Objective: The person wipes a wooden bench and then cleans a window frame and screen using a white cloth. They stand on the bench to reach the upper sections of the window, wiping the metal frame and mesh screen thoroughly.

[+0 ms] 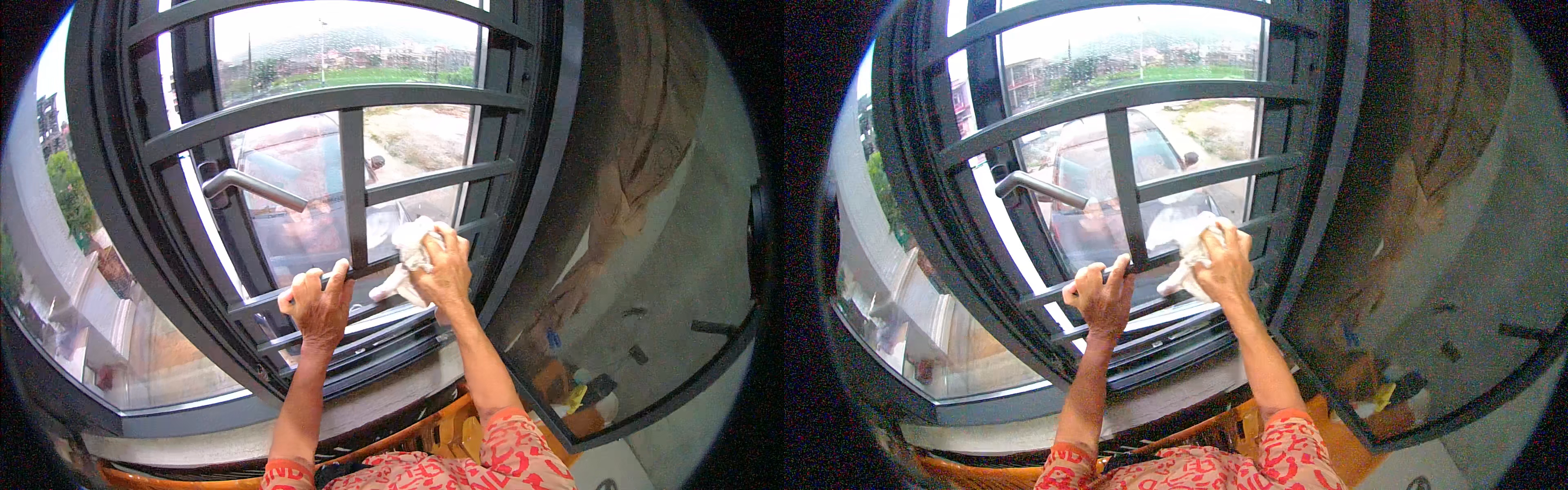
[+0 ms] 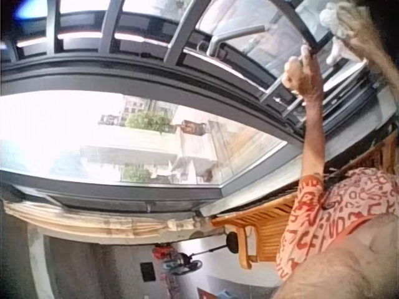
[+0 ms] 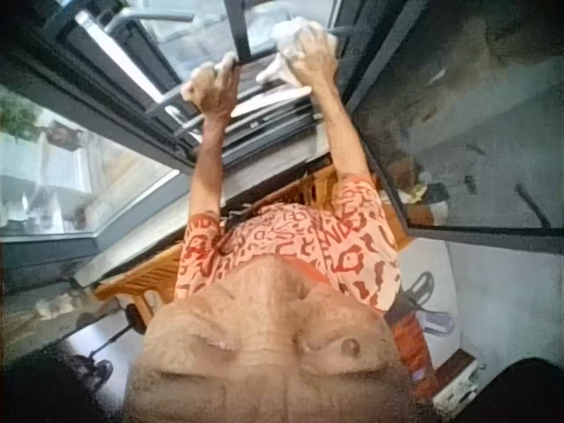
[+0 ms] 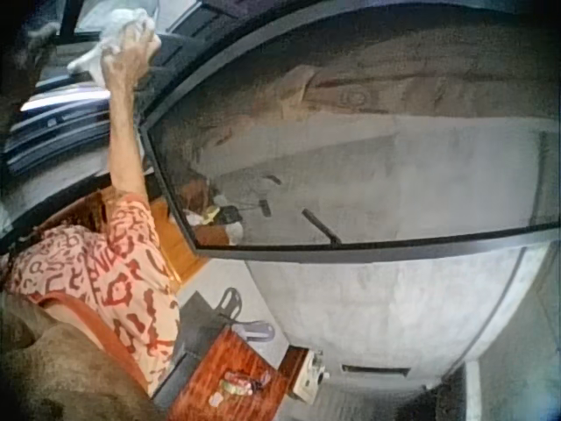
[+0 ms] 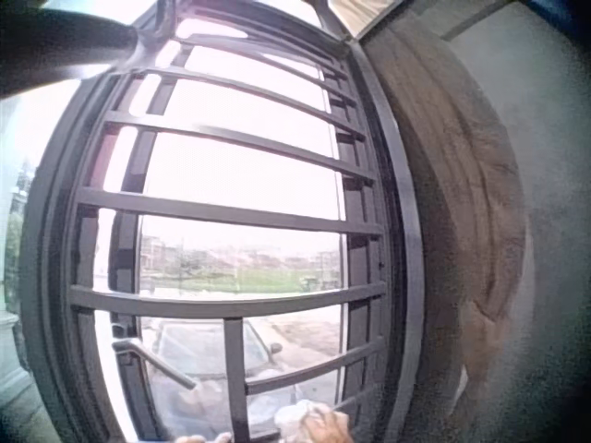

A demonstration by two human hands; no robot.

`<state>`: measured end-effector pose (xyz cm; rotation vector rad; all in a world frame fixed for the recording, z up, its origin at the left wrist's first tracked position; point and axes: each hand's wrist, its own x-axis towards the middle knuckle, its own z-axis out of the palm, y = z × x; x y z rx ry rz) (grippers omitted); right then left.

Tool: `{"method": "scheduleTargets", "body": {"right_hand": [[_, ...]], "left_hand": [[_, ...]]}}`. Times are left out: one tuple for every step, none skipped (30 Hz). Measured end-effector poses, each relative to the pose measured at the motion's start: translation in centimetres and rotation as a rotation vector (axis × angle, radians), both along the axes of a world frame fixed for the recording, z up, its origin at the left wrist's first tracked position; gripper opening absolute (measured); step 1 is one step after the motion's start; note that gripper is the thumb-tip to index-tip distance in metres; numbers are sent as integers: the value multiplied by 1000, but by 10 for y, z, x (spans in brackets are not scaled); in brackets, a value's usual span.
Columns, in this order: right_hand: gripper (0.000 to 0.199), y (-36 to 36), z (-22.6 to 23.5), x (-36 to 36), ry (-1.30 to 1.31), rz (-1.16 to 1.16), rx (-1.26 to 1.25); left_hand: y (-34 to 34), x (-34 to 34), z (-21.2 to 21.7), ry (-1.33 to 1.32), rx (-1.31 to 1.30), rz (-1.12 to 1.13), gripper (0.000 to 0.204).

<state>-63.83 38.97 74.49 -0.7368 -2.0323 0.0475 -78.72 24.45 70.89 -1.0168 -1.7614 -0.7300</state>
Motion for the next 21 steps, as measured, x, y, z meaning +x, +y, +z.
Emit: {"method": "scheduleTargets", "body": {"right_hand": [[47, 17, -10, 6, 79, 2, 19], [45, 35, -21, 12, 154, -2, 39], [44, 39, -23, 16, 355, 33, -88], [42, 40, -25, 18, 557, 71, -219], [40, 30, -12, 18, 564, 85, -129], [40, 17, 4, 13, 527, 140, -32], [40, -1, 17, 7, 488, 178, 62], [40, -15, 19, -2, 449, 213, 142], [42, -22, 21, -14, 424, 227, 198], [47, -38, 34, -28, 436, 226, 189], [49, -40, 36, -40, 471, 255, 91], [51, -42, 35, -49, 506, 284, -7], [50, -47, 36, -57, 529, 272, -45], [48, -52, 36, -64, 551, 259, -83], [47, -56, 35, -69, 573, 245, -120], [46, -59, 32, -72, 548, 211, -70], [45, -61, 27, -75, 522, 175, -19], [43, -63, 24, -76, 497, 139, 32], [40, -66, 26, -72, 440, 120, 73], [40, -66, 23, -70, 385, 110, 92], [41, -66, 19, -68, 331, 101, 111]], "left_hand": [[0, 4, 4, -17, 0, -18, 41], [3, 7, 5, -23, 0, -28, 41], [3, 9, 7, -29, 0, -28, 41], [3, 10, 8, -33, -2, -27, 41], [0, 9, 8, -43, 10, -14, 39], [-1, 6, 10, -47, 21, -1, 38], [-2, 6, 10, -54, 26, 0, 38], [-4, 6, 7, -62, 16, 0, 37], [-3, 7, 6, -69, 15, -17, 37], [-4, 7, 8, -75, 15, -24, 38], [-1, 9, 8, -86, 18, -46, 38], [2, 11, 8, -89, 4, -48, 35], [3, 9, 8, -58, 4, -27, 35], [3, 7, 7, -26, 4, -7, 35], [2, 6, 7, -35, -7, 2, 35], [2, 6, 5, -48, -17, 11, 35], [2, 6, 3, -60, -28, 19, 36], [2, 6, 3, -69, -21, 1, 36], [1, 6, 3, -78, -14, -11, 37], [-1, 5, 4, -86, -8, -23, 37], [-2, 4, 4, -85, -11, -14, 37]]}}
